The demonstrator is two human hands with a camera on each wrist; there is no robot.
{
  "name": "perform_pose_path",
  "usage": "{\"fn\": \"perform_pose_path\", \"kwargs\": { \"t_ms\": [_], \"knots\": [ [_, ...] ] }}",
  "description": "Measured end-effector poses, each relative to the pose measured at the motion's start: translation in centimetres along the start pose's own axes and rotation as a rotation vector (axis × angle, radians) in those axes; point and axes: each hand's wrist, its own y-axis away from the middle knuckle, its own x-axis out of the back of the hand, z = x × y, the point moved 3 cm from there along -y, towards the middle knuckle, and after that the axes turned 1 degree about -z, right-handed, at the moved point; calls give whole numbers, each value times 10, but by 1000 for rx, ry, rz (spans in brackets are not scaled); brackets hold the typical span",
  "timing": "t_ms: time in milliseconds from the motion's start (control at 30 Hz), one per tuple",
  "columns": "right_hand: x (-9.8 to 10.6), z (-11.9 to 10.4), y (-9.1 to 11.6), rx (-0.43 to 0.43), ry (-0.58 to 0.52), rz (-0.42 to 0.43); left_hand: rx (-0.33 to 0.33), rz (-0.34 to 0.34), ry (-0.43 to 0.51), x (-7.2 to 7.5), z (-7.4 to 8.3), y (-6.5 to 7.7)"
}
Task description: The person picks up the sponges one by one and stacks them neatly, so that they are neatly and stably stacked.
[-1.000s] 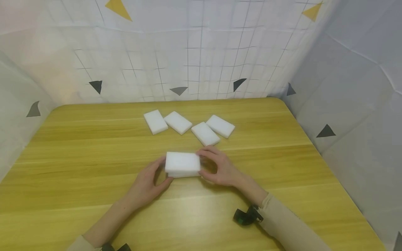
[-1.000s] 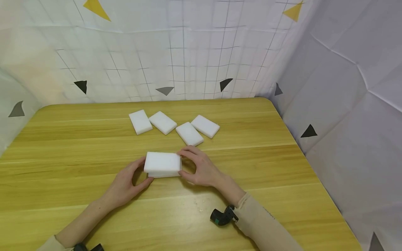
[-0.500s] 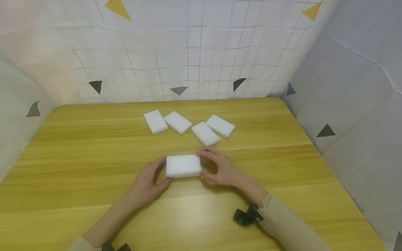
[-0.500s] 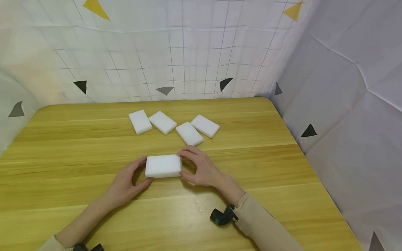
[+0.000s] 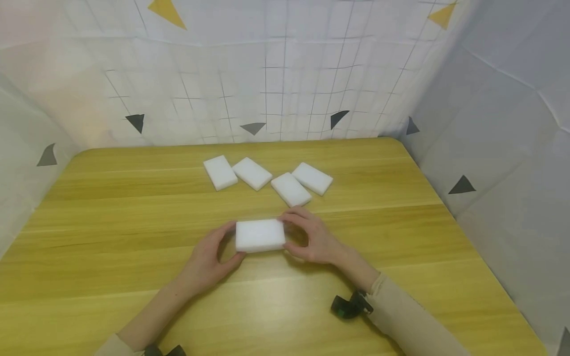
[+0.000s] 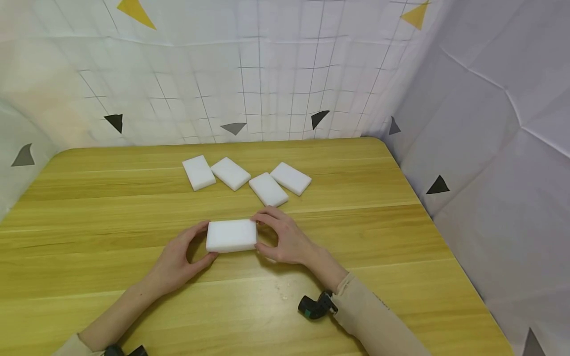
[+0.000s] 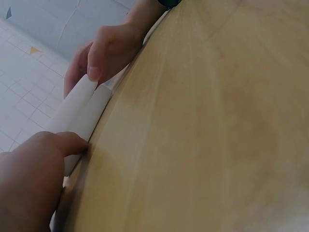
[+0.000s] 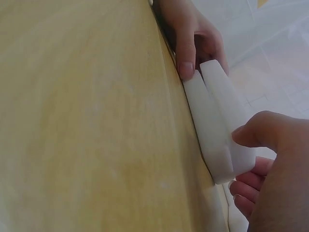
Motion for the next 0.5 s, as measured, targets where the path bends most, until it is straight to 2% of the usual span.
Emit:
{"fn": "perform_pose_path", "kwargs": {
  "t_ms": [300,500],
  "knots": [
    [-1,3,1,-25,8,-19,24,0,126,2,-1,-2],
    [-1,3,1,-25,-9,-31,22,-13,165,2,-1,-2]
  ]
}}
